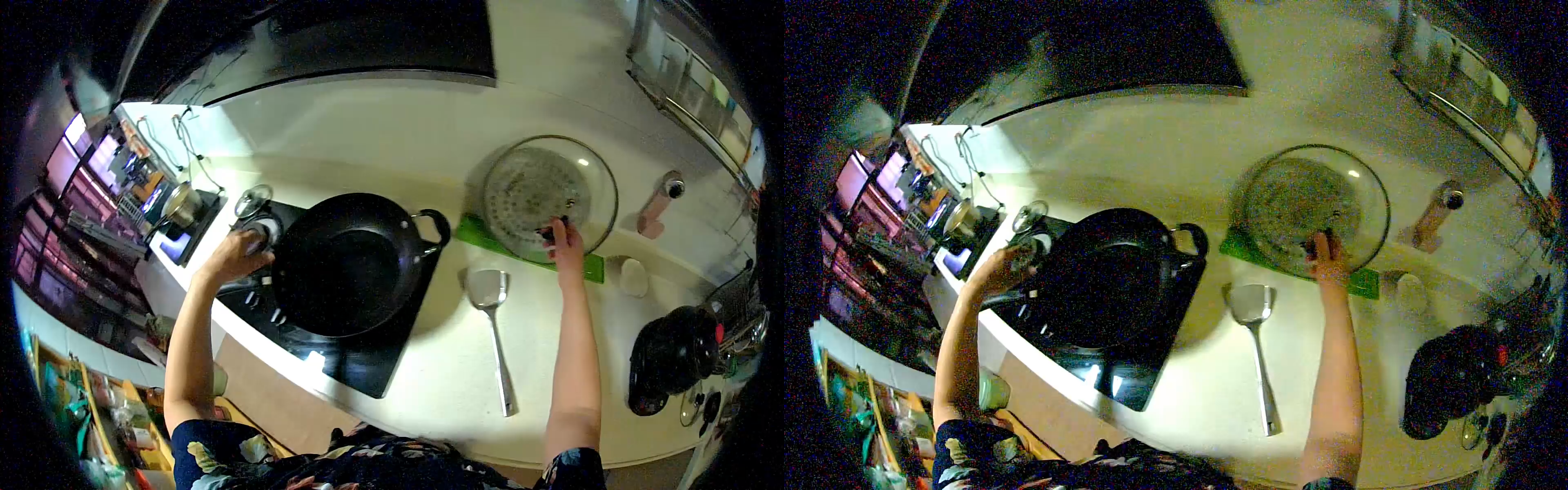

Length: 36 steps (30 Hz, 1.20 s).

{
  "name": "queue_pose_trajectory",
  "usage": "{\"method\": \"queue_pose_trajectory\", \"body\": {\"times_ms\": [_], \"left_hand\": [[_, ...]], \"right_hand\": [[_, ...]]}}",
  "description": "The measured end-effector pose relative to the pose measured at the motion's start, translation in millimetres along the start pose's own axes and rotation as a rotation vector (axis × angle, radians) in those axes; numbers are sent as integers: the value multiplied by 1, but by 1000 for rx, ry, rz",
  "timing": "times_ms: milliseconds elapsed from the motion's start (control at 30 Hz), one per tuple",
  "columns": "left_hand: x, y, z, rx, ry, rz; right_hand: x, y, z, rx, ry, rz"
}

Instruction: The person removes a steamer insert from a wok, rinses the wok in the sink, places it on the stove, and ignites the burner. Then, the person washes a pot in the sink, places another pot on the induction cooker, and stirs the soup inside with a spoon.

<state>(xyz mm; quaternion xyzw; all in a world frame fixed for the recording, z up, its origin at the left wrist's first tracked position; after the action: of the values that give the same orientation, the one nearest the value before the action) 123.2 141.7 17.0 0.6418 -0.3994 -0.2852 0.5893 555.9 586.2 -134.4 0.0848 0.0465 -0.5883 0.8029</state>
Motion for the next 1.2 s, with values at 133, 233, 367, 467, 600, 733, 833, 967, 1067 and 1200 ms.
{"method": "queue_pose_trajectory", "body": {"times_ms": [133,233,367,467,600,733,833,967,1067,1200], "left_hand": [[9,-58,65,8,-59,432],[10,-75,63,283,114,966],[7,-100,71,388,57,1188],[12,-110,68,527,-5,1206],[50,-107,44,855,25,1129],[80,-99,10,1055,126,1064],[88,-103,4,1102,113,1036],[103,-89,-13,1045,8,966],[118,-88,-26,1013,-80,991],[147,-87,-61,1016,-64,1057]], "right_hand": [[75,-4,30,-92,-125,-132],[137,-5,27,9,-175,-107],[242,-5,14,64,-256,-76],[323,-9,36,109,-288,-194],[399,-4,61,87,-274,-351],[454,2,72,49,-297,-500],[483,-5,75,38,-299,-490],[520,-13,65,12,-397,-533],[546,-18,72,1,-442,-576],[583,0,69,-15,-461,-654]]}}
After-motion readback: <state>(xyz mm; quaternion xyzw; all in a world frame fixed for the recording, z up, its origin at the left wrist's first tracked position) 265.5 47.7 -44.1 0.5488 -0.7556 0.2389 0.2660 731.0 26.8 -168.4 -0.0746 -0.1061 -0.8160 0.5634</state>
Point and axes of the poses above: each hand's wrist, its own x-axis away from the middle knuckle, its own y-axis out of the back of the hand, z = x × y, the point moved 7 cm from there along -x, towards the middle knuckle, and after that the axes turned 4 degrees about -x, right-handed, at the moved point
